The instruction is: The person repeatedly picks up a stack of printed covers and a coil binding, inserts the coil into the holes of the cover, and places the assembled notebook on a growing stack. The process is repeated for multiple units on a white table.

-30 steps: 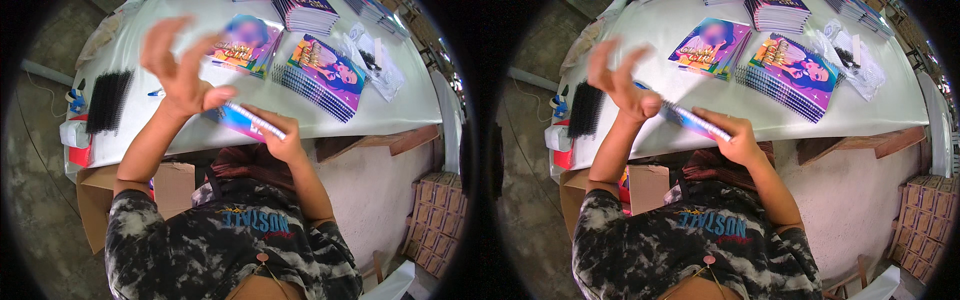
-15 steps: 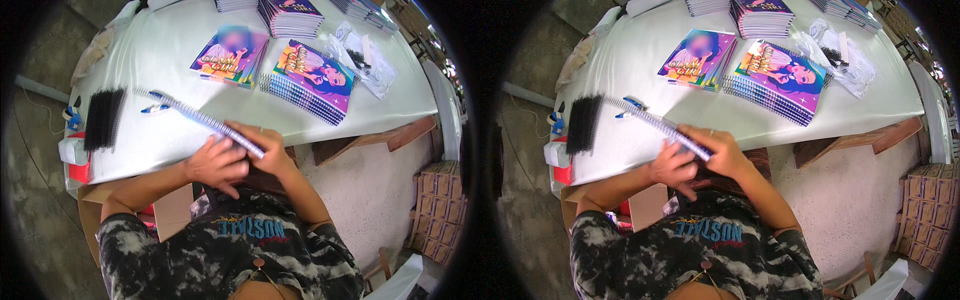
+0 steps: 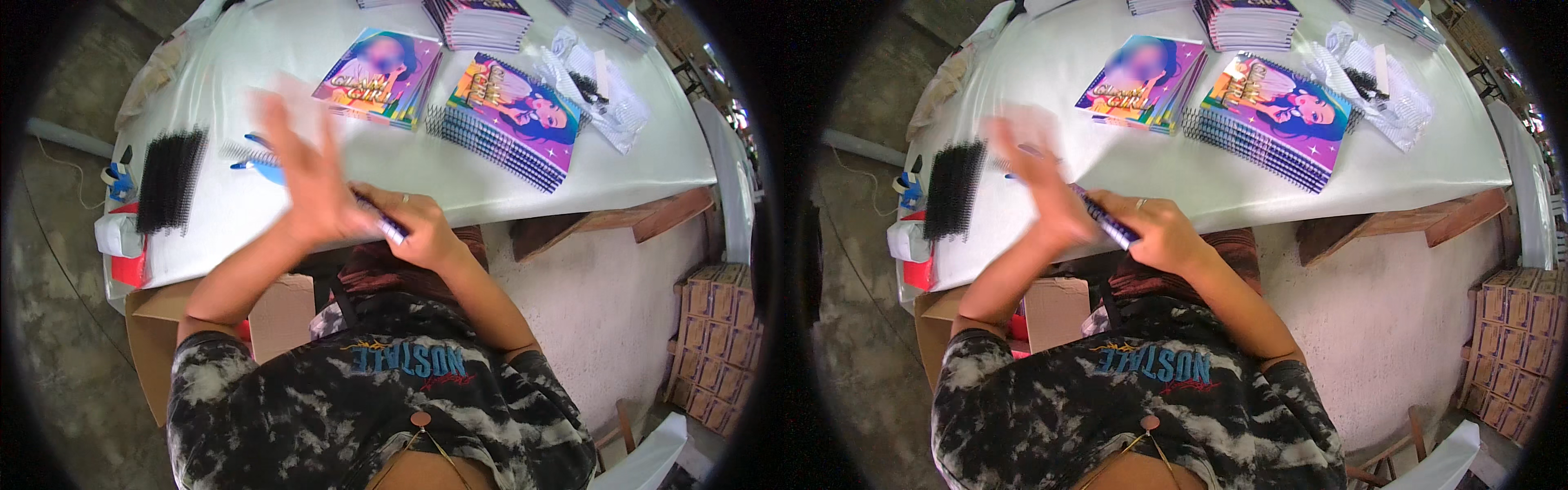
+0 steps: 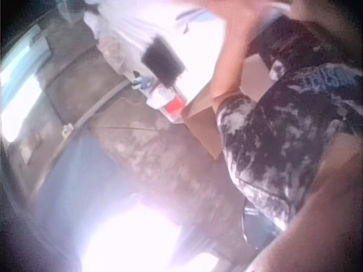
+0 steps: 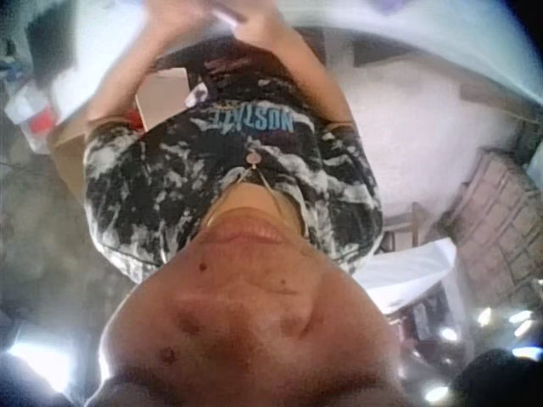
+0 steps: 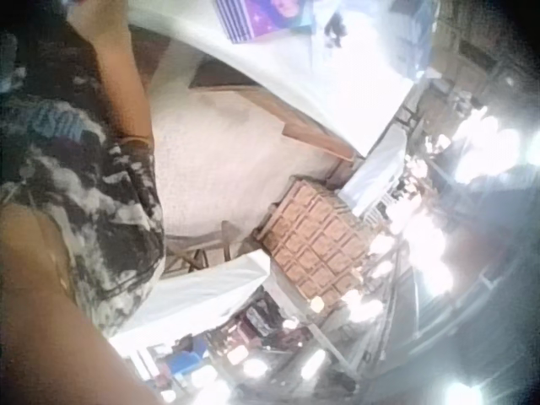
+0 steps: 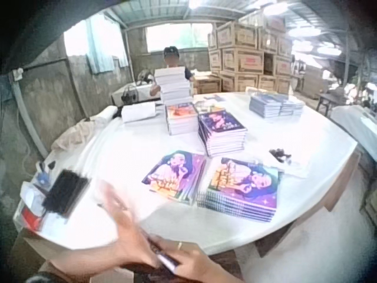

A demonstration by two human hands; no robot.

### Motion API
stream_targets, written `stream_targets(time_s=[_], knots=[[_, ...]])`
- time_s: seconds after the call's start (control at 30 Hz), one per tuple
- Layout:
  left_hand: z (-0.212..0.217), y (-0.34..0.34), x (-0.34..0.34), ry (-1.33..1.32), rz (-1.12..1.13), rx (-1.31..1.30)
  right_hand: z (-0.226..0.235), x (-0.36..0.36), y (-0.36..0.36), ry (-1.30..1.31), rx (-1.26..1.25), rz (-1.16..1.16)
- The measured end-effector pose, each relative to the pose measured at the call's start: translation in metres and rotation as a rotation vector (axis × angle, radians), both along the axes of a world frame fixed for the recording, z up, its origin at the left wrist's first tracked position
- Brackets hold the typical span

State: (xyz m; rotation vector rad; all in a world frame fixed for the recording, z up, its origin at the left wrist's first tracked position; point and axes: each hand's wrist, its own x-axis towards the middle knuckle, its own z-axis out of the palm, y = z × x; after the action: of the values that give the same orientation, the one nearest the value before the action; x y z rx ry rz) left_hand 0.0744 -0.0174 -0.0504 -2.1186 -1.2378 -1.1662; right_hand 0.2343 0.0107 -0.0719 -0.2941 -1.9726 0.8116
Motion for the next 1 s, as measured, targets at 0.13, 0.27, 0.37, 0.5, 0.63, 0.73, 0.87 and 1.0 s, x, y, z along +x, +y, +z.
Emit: stream_targets(time_s=[0.13,0.27,0.37,0.5,0.63,0.73,0.87,1.0], knots=[[-0.042,-0.030,0.009,0.276,-0.334,-0.055,-0.001,0.008,0.006,0.073,-0.172,0.037],[0.018,0.000,0.013,-0.013,-0.073,0.077,0.000,0.000,0.000,-0.022,0.122,-0.027],[-0.056,-0.023,0.020,0.009,-0.320,-0.158,-0.005,0.003,0.004,0.022,-0.083,-0.037],[-0.020,-0.018,0.014,0.020,-0.125,0.176,-0.004,0.000,0.001,0.013,-0.020,-0.030],[-0.008,-0.023,0.014,0.309,0.034,-0.281,-0.007,0.002,0.004,-0.065,-0.097,0.071],[-0.049,-0.043,0.039,-0.303,-0.330,-0.400,0.003,-0.007,-0.003,0.134,-0.228,-0.094],[0.040,-0.053,0.040,-0.468,-0.295,-0.450,0.034,-0.018,-0.016,0.286,0.082,-0.087],[0.065,-0.052,0.032,-0.959,-0.158,-0.514,0.093,0.018,-0.017,-0.266,0.161,-0.259]])
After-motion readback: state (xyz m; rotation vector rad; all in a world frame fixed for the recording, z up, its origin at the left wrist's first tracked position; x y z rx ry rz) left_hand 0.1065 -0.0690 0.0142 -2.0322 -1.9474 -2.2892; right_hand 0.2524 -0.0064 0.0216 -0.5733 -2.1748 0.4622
